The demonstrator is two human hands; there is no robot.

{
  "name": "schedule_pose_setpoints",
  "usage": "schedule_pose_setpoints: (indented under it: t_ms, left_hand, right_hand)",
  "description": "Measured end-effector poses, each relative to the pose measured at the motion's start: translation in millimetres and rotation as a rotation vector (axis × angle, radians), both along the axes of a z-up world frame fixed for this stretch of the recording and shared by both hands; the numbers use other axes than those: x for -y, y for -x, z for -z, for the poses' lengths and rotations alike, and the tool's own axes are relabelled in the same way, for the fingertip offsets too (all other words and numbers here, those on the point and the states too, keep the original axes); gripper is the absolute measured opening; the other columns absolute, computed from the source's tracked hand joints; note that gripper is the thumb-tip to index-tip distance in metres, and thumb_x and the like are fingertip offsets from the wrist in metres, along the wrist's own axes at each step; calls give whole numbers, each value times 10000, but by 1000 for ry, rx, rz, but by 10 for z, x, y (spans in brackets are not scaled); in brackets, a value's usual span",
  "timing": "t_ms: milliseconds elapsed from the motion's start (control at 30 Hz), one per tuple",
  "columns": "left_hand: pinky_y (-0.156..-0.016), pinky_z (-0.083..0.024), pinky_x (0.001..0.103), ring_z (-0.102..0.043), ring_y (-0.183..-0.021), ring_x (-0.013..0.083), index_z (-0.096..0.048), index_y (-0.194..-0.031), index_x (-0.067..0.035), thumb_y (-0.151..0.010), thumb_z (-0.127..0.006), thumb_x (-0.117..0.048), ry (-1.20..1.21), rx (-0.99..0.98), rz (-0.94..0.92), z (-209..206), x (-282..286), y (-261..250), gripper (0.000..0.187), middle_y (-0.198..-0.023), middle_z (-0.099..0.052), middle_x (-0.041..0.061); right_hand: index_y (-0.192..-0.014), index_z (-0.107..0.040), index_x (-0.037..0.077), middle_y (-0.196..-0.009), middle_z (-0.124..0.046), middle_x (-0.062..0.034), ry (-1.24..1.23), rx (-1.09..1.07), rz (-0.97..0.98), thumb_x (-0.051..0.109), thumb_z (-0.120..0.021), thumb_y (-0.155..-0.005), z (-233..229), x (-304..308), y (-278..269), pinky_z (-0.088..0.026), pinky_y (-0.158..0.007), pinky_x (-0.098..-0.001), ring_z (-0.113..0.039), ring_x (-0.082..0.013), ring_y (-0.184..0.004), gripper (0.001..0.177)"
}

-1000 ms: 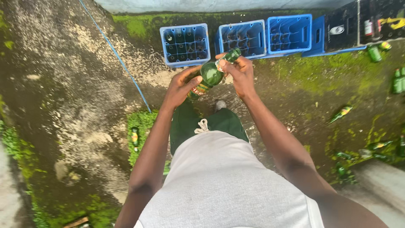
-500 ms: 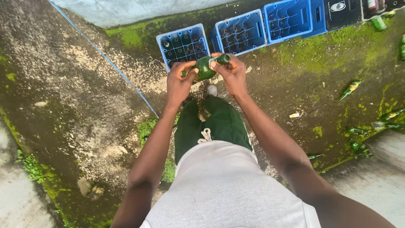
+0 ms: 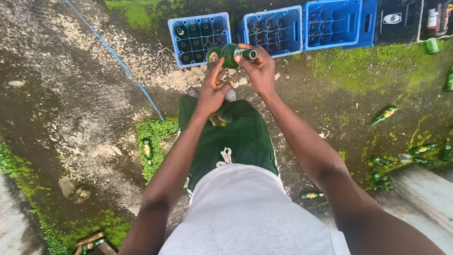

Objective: The person picks up glass bottles from the ground and places them into plastic crates.

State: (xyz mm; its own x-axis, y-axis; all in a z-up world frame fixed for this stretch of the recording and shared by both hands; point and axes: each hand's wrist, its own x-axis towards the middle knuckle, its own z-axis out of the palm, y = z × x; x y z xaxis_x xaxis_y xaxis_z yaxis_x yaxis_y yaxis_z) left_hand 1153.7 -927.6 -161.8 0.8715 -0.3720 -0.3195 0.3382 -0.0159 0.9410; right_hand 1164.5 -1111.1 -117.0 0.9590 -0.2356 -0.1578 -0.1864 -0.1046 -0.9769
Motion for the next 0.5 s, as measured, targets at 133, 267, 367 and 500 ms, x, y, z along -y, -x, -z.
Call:
schedule_pose_setpoints:
  t_ms: [133,267,367,500]
  left_hand:
    - [-1128,-529,432,-307,-1557,367,-259,-1634,-195,-903,-715,-12,-29,51,23,334,123,-60,881,-1724,-103,203]
    - [-1108,-531,418,-219,-1581,350,-281,-1623,-189,-908,-730,-51,-159,91,27,883,148,-184,856,-1718,-90,228]
    - [-1106,-537,407,-225,-1585,337,-316,-1616,-186,-902,-713,-43,-121,51,9,1419,109,-299,829,-1723,-77,236]
    - [-1090,-547,398,-239,-1587,340,-359,-1609,-191,-886,-653,-4,-89,43,2,2157,9,-482,802,-1730,-72,235]
  right_hand:
    - [-1152,-755,23,-1077,-694,-19,-61,-8,18,79,-818,-922,449,5,-166,-533,-742,-222,-636,-66,-850,245]
    - [-1207,-768,45,-993,-669,-31,99,-46,13,120,-834,-907,999,-29,-314,-530,-715,-235,-632,-72,-806,315]
    - [-1204,-760,56,-1002,-696,-29,93,-47,22,132,-831,-898,1462,-134,-436,-552,-734,-237,-673,-64,-821,323]
    - [-1203,-749,67,-1019,-712,-26,176,-69,19,134,-838,-862,2072,-245,-605,-534,-699,-244,-648,-83,-761,358]
